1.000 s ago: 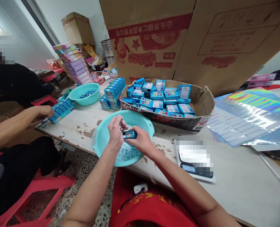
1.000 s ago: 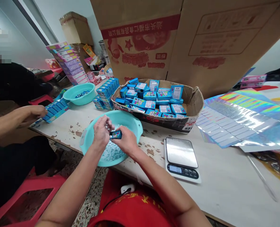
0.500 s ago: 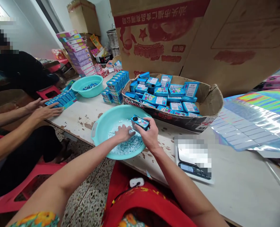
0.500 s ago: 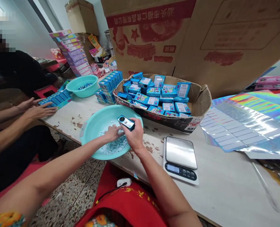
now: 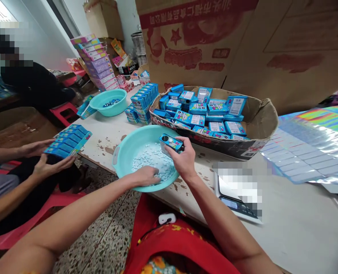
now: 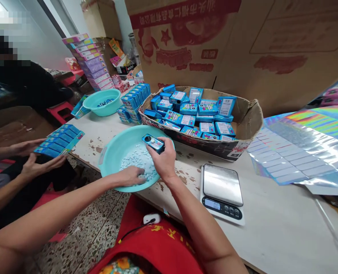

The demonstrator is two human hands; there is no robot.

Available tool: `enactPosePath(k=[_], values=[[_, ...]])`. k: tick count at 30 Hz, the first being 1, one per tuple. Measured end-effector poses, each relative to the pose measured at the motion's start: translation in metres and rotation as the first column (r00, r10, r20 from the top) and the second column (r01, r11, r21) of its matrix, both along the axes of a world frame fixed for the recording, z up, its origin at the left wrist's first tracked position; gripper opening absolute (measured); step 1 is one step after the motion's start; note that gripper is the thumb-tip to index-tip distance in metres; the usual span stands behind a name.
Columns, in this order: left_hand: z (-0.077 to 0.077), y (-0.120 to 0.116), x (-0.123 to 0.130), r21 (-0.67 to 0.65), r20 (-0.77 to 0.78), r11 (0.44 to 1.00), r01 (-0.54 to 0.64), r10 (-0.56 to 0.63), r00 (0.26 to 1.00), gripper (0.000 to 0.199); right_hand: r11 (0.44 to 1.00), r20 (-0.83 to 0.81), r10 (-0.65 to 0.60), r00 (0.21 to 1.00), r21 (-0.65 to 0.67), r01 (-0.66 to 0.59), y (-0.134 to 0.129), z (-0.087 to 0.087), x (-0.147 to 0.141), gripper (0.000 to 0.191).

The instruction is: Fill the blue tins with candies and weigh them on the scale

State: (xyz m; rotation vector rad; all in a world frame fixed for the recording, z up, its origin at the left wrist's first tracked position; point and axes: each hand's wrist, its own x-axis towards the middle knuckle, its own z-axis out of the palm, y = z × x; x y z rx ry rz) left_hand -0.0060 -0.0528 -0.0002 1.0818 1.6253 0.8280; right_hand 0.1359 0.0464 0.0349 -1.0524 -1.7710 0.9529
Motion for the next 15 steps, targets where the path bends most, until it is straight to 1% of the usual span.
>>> enactPosePath(k=[2, 3, 5, 6, 7, 8, 10, 12, 13, 14, 15], values=[[0.003, 0.001, -0.007, -0.014, -0.003, 0.997, -0.073, 0.073, 0.997, 0.028, 0.995, 0.087, 0.096, 0.992, -0.022, -0.094, 0.002, 0.002, -0.003, 0.035], [0.005, 0.001, -0.011, -0.035, 0.022, 0.993, -0.113, 0.114, 0.993, 0.028, 0.989, 0.144, 0.146, 0.979, -0.04, -0.142, 0.002, 0.001, -0.004, 0.033], [0.014, 0.001, -0.018, -0.078, 0.143, 0.971, -0.227, 0.236, 0.961, 0.029, 0.979, 0.237, 0.205, 0.95, -0.07, -0.194, 0.003, 0.0, -0.006, 0.031], [0.02, 0.002, -0.02, -0.089, 0.237, 0.948, -0.307, 0.32, 0.918, 0.03, 0.976, 0.265, 0.216, 0.94, -0.071, -0.204, 0.003, -0.002, -0.006, 0.03], [0.026, 0.003, -0.022, -0.087, 0.345, 0.915, -0.394, 0.398, 0.85, 0.03, 0.974, 0.285, 0.228, 0.931, -0.065, -0.219, 0.001, -0.003, -0.007, 0.029], [0.032, 0.005, -0.022, -0.07, 0.458, 0.877, -0.476, 0.452, 0.765, 0.03, 0.969, 0.302, 0.246, 0.921, -0.059, -0.239, -0.001, -0.004, -0.007, 0.028], [0.042, 0.011, -0.021, -0.013, 0.662, 0.79, -0.613, 0.466, 0.586, 0.027, 0.955, 0.329, 0.29, 0.899, -0.045, -0.292, -0.008, -0.004, -0.01, 0.026], [0.048, 0.02, -0.016, -0.003, 0.788, 0.687, -0.727, 0.449, 0.421, 0.025, 0.94, 0.353, 0.329, 0.876, -0.029, -0.341, -0.018, -0.003, -0.013, 0.025], [0.05, 0.024, -0.013, -0.007, 0.815, 0.633, -0.774, 0.452, 0.362, 0.025, 0.934, 0.364, 0.34, 0.867, -0.024, -0.356, -0.022, -0.002, -0.015, 0.025], [0.051, 0.028, -0.01, -0.011, 0.826, 0.583, -0.812, 0.463, 0.322, 0.025, 0.931, 0.37, 0.345, 0.863, -0.02, -0.363, -0.026, 0.0, -0.017, 0.026], [0.052, 0.03, -0.007, -0.008, 0.826, 0.538, -0.843, 0.478, 0.298, 0.025, 0.931, 0.372, 0.344, 0.862, -0.015, -0.365, -0.03, 0.002, -0.018, 0.026]])
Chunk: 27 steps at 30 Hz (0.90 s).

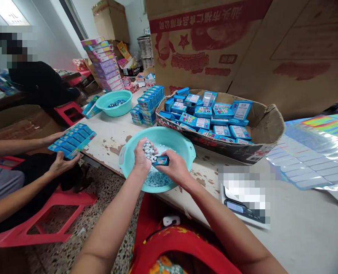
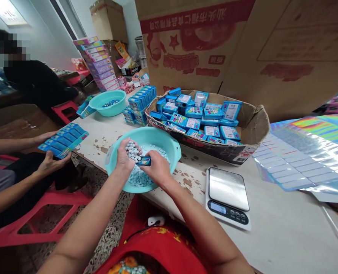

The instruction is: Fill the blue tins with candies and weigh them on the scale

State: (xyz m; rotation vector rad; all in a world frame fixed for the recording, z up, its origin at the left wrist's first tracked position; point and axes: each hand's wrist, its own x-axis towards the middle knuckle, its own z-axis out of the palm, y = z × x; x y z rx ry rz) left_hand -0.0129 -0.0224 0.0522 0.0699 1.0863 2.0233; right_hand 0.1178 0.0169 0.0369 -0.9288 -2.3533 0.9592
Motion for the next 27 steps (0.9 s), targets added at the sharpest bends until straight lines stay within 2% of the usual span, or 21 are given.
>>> enactPosePath(k=[2, 7, 13, 16, 27], values=[[0.002, 0.003, 0.004, 0.012, -0.025, 0.998, -0.062, 0.062, 0.998, 0.026, 1.0, -0.012, -0.014, 1.0, 0.012, 0.014, -0.003, 0.004, -0.002, 0.028], [0.006, 0.003, 0.004, 0.055, -0.06, 0.994, -0.093, 0.097, 0.994, 0.023, 0.998, 0.005, -0.052, 0.999, 0.021, 0.052, 0.0, 0.009, -0.005, 0.028], [0.003, 0.006, 0.006, 0.001, -0.157, 0.984, -0.176, 0.174, 0.972, 0.032, 1.0, 0.01, -0.02, 1.0, 0.022, 0.02, 0.002, 0.011, -0.008, 0.029], [0.002, 0.008, 0.008, 0.003, -0.211, 0.983, -0.183, 0.179, 0.961, 0.034, 0.999, -0.011, -0.026, 1.0, 0.043, 0.026, 0.0, 0.015, -0.006, 0.031], [0.004, 0.01, 0.014, -0.024, -0.294, 0.986, -0.167, 0.153, 0.943, 0.041, 0.999, -0.068, -0.026, 0.997, -0.021, 0.025, 0.001, 0.016, -0.001, 0.029]])
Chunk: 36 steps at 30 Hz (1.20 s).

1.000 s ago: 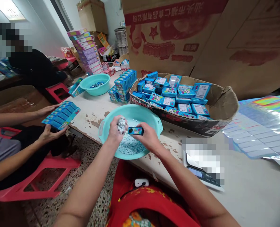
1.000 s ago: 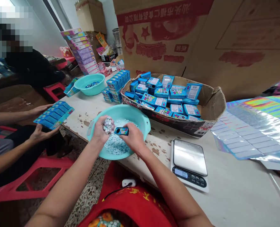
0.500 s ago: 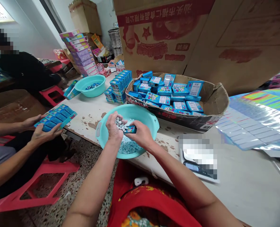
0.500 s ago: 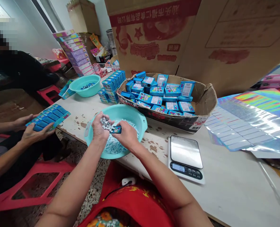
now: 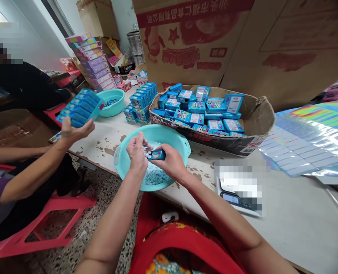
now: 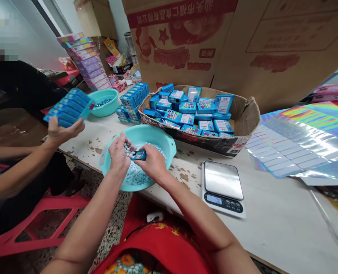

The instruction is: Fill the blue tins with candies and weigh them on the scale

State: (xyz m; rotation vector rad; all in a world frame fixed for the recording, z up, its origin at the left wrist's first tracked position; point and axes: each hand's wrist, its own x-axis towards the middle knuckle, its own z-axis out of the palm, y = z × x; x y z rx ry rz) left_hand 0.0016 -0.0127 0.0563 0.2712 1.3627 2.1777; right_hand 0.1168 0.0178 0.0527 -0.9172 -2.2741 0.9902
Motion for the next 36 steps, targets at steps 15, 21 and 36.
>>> enactPosePath(k=[15, 21, 36], values=[[0.019, -0.003, 0.01, 0.048, -0.111, 0.997, 0.052, -0.047, 0.993, 0.032, 0.975, -0.295, -0.064, 0.953, -0.22, -0.003, 0.005, -0.013, 0.007, 0.032], [0.038, -0.002, 0.023, 0.061, -0.164, 0.996, 0.064, -0.053, 0.985, 0.03, 0.937, -0.371, -0.131, 0.919, -0.349, -0.007, 0.001, -0.004, 0.019, 0.036], [-0.029, -0.038, -0.035, -0.912, -0.395, 0.41, -0.012, -0.87, 0.296, 0.039, 0.793, -0.271, -0.605, 0.749, -0.287, 0.537, 0.053, -0.023, 0.257, 0.045]])
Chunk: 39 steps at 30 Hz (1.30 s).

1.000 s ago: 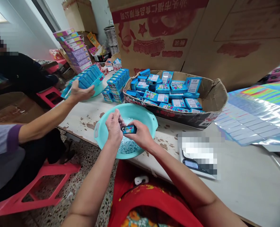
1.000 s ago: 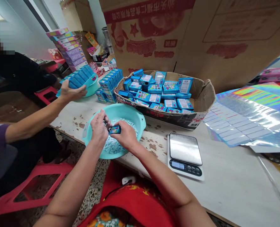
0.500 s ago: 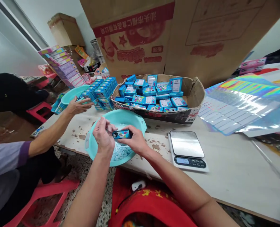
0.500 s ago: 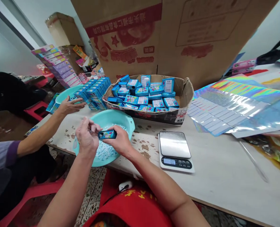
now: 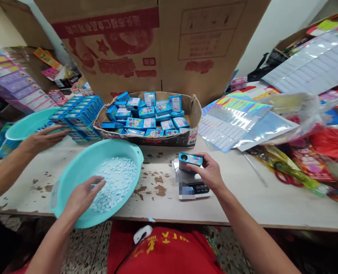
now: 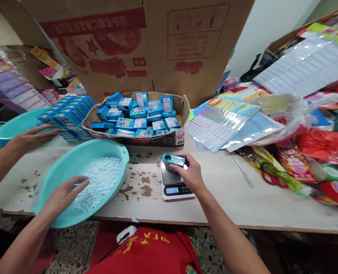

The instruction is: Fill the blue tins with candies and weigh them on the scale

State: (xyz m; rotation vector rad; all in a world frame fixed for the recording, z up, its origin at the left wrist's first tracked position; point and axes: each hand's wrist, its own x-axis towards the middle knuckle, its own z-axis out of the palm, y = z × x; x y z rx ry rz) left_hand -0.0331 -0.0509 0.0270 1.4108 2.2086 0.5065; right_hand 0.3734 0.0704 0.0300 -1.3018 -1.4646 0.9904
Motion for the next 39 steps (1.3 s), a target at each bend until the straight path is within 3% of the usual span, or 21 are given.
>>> enactPosePath(k=[4, 7, 9, 10, 12, 14, 18, 20, 22, 25, 27, 30, 33, 35, 37, 39], values=[[0.026, 0.034, 0.02, 0.171, 0.008, 0.985, -0.039, 0.039, 0.999, 0.036, 0.999, 0.018, -0.032, 0.999, 0.03, 0.032, -0.002, -0.007, 0.017, 0.058], [0.054, 0.094, 0.049, 0.432, -0.006, 0.902, 0.029, -0.03, 1.0, 0.032, 0.973, -0.069, -0.189, 0.979, 0.122, 0.197, -0.01, 0.0, 0.026, 0.06], [0.066, 0.149, 0.074, 0.497, -0.048, 0.855, 0.149, -0.144, 0.988, 0.03, 0.928, -0.133, -0.327, 0.936, 0.14, 0.345, -0.017, 0.005, 0.032, 0.052], [0.068, 0.178, 0.087, 0.472, -0.069, 0.855, 0.216, -0.208, 0.976, 0.032, 0.907, -0.15, -0.379, 0.913, 0.136, 0.399, -0.021, 0.007, 0.035, 0.05], [0.064, 0.232, 0.114, 0.294, -0.03, 0.903, 0.314, -0.319, 0.947, 0.044, 0.881, -0.16, -0.436, 0.886, 0.125, 0.456, -0.031, 0.01, 0.043, 0.047], [0.051, 0.273, 0.138, 0.098, 0.077, 0.954, 0.282, -0.289, 0.954, 0.046, 0.864, -0.148, -0.468, 0.871, 0.13, 0.487, -0.042, 0.011, 0.053, 0.045], [0.019, 0.31, 0.163, -0.021, 0.178, 0.98, 0.198, -0.191, 0.965, 0.044, 0.805, -0.124, -0.561, 0.819, 0.15, 0.574, -0.065, 0.007, 0.081, 0.041], [0.014, 0.313, 0.162, -0.042, 0.216, 0.984, 0.174, -0.161, 0.963, 0.044, 0.767, -0.12, -0.614, 0.78, 0.144, 0.625, -0.074, 0.004, 0.093, 0.038], [0.023, 0.309, 0.154, -0.042, 0.252, 0.984, 0.173, -0.157, 0.955, 0.041, 0.742, -0.112, -0.644, 0.757, 0.148, 0.654, -0.078, 0.005, 0.099, 0.036], [0.059, 0.289, 0.141, 0.098, 0.312, 0.987, 0.129, -0.153, 0.938, 0.051, 0.769, -0.104, -0.599, 0.794, 0.203, 0.606, -0.074, 0.015, 0.091, 0.033], [0.086, 0.265, 0.136, 0.216, 0.387, 0.966, 0.139, -0.216, 0.897, 0.059, 0.808, -0.1, -0.511, 0.854, 0.283, 0.516, -0.066, 0.028, 0.074, 0.031], [0.111, 0.214, 0.142, 0.305, 0.595, 0.93, 0.204, -0.353, 0.722, 0.055, 0.842, -0.054, -0.325, 0.944, 0.438, 0.315, -0.056, 0.05, 0.032, 0.034], [0.109, 0.157, 0.164, 0.318, 0.768, 0.937, 0.145, -0.344, 0.539, 0.056, 0.852, 0.133, -0.076, 0.988, 0.524, -0.005, -0.051, 0.064, -0.018, 0.064], [0.102, 0.124, 0.183, 0.297, 0.83, 0.951, 0.087, -0.302, 0.47, 0.058, 0.829, 0.252, 0.043, 0.967, 0.531, -0.176, -0.049, 0.063, -0.048, 0.088], [0.097, 0.103, 0.198, 0.285, 0.862, 0.957, 0.062, -0.284, 0.42, 0.057, 0.814, 0.26, 0.042, 0.965, 0.551, -0.184, -0.046, 0.058, -0.066, 0.09], [0.097, 0.096, 0.202, 0.311, 0.856, 0.944, 0.108, -0.327, 0.401, 0.056, 0.828, 0.155, -0.016, 0.988, 0.555, -0.074, -0.043, 0.053, -0.071, 0.076]])
